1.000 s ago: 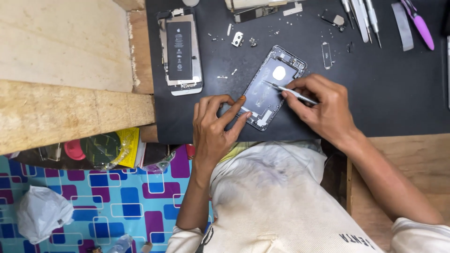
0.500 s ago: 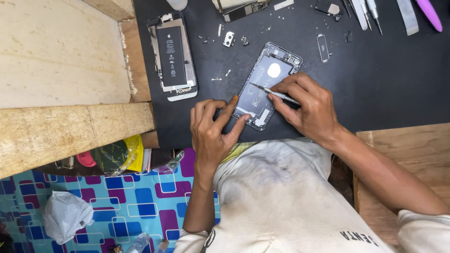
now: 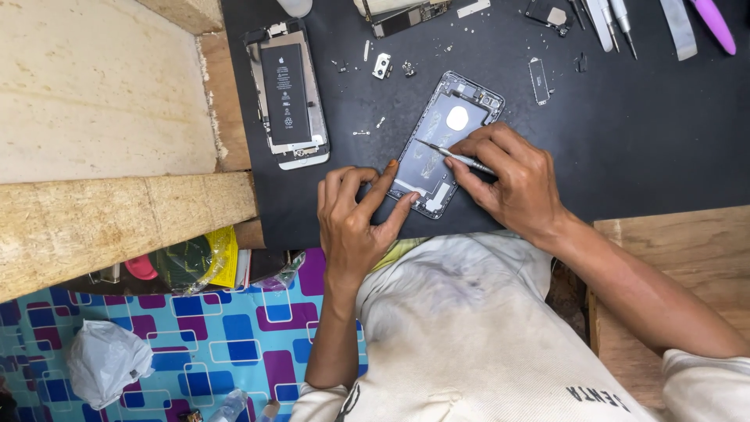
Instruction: A person is cleaning the inner frame of a mobile phone by scraping off old adhesive with a screwdriver to prepare for reassembly.
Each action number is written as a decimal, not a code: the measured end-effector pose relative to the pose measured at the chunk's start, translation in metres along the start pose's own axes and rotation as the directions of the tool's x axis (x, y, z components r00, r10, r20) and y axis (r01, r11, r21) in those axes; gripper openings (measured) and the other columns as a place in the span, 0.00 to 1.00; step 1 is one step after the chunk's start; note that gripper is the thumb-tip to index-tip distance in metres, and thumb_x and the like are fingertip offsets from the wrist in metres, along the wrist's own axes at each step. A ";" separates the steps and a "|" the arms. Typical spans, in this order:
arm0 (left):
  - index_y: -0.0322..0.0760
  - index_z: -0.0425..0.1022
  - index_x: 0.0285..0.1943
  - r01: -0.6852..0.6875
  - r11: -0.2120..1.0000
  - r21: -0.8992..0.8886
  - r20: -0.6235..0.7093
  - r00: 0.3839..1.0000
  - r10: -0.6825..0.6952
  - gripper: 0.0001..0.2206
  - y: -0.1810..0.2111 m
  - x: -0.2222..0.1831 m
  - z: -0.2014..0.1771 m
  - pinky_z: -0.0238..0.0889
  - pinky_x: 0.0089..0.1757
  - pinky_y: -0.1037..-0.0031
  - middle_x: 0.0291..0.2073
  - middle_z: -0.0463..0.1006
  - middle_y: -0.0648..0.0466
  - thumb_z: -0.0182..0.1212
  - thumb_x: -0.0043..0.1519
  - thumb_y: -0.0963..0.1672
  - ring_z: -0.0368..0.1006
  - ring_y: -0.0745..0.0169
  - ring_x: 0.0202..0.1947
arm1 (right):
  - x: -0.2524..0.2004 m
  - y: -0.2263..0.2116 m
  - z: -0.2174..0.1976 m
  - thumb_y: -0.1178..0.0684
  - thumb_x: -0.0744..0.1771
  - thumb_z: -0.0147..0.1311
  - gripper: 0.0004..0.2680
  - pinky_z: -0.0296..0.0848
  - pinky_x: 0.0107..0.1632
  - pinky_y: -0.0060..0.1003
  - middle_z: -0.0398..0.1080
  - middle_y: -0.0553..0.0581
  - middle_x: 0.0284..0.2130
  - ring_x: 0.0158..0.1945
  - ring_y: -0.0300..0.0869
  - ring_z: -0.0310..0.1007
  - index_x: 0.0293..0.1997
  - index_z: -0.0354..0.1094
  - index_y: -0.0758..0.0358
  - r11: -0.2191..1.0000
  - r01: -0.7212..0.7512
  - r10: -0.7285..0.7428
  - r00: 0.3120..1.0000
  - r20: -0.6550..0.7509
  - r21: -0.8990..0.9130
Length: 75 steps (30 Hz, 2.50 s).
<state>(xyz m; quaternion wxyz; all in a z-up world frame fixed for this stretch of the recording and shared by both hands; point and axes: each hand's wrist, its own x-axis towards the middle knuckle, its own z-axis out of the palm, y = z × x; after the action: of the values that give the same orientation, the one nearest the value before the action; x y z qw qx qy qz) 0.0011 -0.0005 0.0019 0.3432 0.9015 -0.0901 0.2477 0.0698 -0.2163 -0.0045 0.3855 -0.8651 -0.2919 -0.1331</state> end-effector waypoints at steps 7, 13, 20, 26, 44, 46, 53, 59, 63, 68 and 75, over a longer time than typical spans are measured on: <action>0.34 0.83 0.50 -0.012 1.000 0.002 -0.005 1.000 0.012 0.16 -0.001 0.000 0.000 0.62 0.41 0.60 0.32 0.73 0.51 0.75 0.56 0.46 0.71 0.49 0.39 | 0.002 -0.001 0.000 0.57 0.69 0.65 0.02 0.76 0.35 0.39 0.73 0.55 0.33 0.36 0.50 0.78 0.43 0.78 0.61 1.000 0.000 0.000 1.000 0.005 -0.001; 0.34 0.84 0.49 -0.005 1.000 -0.004 0.003 1.000 0.005 0.16 0.000 0.000 0.000 0.61 0.41 0.60 0.32 0.73 0.50 0.76 0.56 0.46 0.71 0.48 0.40 | 0.001 0.000 0.000 0.57 0.69 0.64 0.02 0.76 0.35 0.39 0.73 0.55 0.33 0.36 0.50 0.78 0.42 0.78 0.61 1.000 0.012 -0.012 1.000 0.014 -0.025; 0.34 0.83 0.51 0.029 0.998 -0.055 0.038 0.999 -0.027 0.22 0.001 0.001 -0.004 0.62 0.44 0.59 0.34 0.73 0.51 0.78 0.53 0.49 0.70 0.47 0.42 | 0.001 -0.001 0.002 0.57 0.69 0.64 0.01 0.74 0.33 0.37 0.72 0.54 0.33 0.34 0.48 0.76 0.42 0.78 0.60 0.993 0.072 -0.071 0.997 0.011 -0.098; 0.34 0.82 0.51 0.050 0.996 -0.076 0.056 0.997 -0.046 0.22 0.002 0.001 -0.005 0.63 0.45 0.59 0.34 0.72 0.51 0.78 0.52 0.49 0.70 0.47 0.42 | 0.006 -0.001 0.004 0.57 0.70 0.63 0.02 0.74 0.31 0.36 0.71 0.55 0.31 0.33 0.47 0.76 0.42 0.77 0.61 0.988 0.098 -0.097 0.995 0.011 -0.115; 0.34 0.82 0.51 0.027 0.998 -0.058 0.044 0.999 -0.025 0.22 -0.002 0.001 -0.005 0.62 0.46 0.60 0.33 0.72 0.53 0.77 0.53 0.50 0.70 0.49 0.42 | -0.001 0.006 0.010 0.51 0.70 0.62 0.04 0.75 0.31 0.36 0.68 0.51 0.34 0.30 0.45 0.74 0.41 0.74 0.57 0.953 0.106 -0.102 0.994 0.028 -0.285; 0.34 0.82 0.52 0.030 0.998 -0.063 0.046 0.999 -0.027 0.22 -0.001 0.001 -0.006 0.62 0.46 0.60 0.33 0.72 0.53 0.77 0.53 0.50 0.70 0.49 0.42 | -0.002 0.009 0.011 0.51 0.70 0.63 0.05 0.74 0.30 0.36 0.67 0.52 0.34 0.29 0.44 0.74 0.39 0.73 0.57 0.946 0.118 -0.114 0.993 0.030 -0.301; 0.34 0.82 0.51 0.033 0.998 -0.062 0.048 0.998 -0.030 0.22 0.000 0.001 -0.006 0.62 0.45 0.61 0.33 0.71 0.53 0.77 0.53 0.50 0.70 0.49 0.42 | 0.001 0.008 0.010 0.51 0.71 0.62 0.06 0.74 0.28 0.38 0.67 0.53 0.36 0.27 0.47 0.75 0.38 0.71 0.58 0.947 0.108 -0.105 0.994 0.027 -0.302; 0.34 0.82 0.51 0.033 0.998 -0.060 0.048 0.998 -0.030 0.22 -0.001 0.000 -0.006 0.62 0.45 0.61 0.33 0.71 0.53 0.76 0.54 0.50 0.70 0.49 0.42 | 0.001 0.007 0.010 0.50 0.71 0.63 0.07 0.74 0.28 0.37 0.66 0.53 0.36 0.27 0.47 0.75 0.39 0.71 0.57 0.948 0.102 -0.095 0.995 0.038 -0.302; 0.35 0.82 0.52 0.034 0.998 -0.057 0.056 0.998 -0.031 0.22 -0.001 0.000 -0.006 0.62 0.45 0.61 0.33 0.71 0.53 0.76 0.54 0.50 0.70 0.49 0.43 | 0.002 0.006 0.011 0.49 0.72 0.61 0.07 0.73 0.28 0.37 0.66 0.51 0.35 0.25 0.46 0.75 0.38 0.71 0.56 0.943 0.084 -0.077 0.996 0.034 -0.323; 0.34 0.82 0.53 0.036 0.997 -0.063 0.059 0.998 -0.032 0.22 0.000 0.000 -0.006 0.63 0.45 0.62 0.33 0.71 0.53 0.76 0.54 0.50 0.70 0.49 0.43 | 0.002 0.006 0.011 0.49 0.71 0.62 0.08 0.73 0.28 0.37 0.66 0.52 0.35 0.25 0.47 0.75 0.37 0.70 0.57 0.942 0.076 -0.066 0.997 0.041 -0.327; 0.34 0.82 0.52 0.022 0.999 -0.046 0.061 0.998 -0.019 0.22 -0.001 -0.001 -0.007 0.62 0.44 0.62 0.33 0.71 0.53 0.76 0.54 0.50 0.69 0.50 0.42 | 0.006 0.004 0.008 0.49 0.72 0.62 0.07 0.74 0.29 0.39 0.66 0.52 0.34 0.26 0.49 0.76 0.37 0.71 0.57 0.957 0.065 -0.051 0.997 0.055 -0.284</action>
<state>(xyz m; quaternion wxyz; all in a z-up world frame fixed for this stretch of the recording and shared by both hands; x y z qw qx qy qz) -0.0018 0.0049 0.0050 0.3638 0.9013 -0.0970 0.2144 0.0770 -0.2103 -0.0099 0.2456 -0.9057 -0.3037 -0.1649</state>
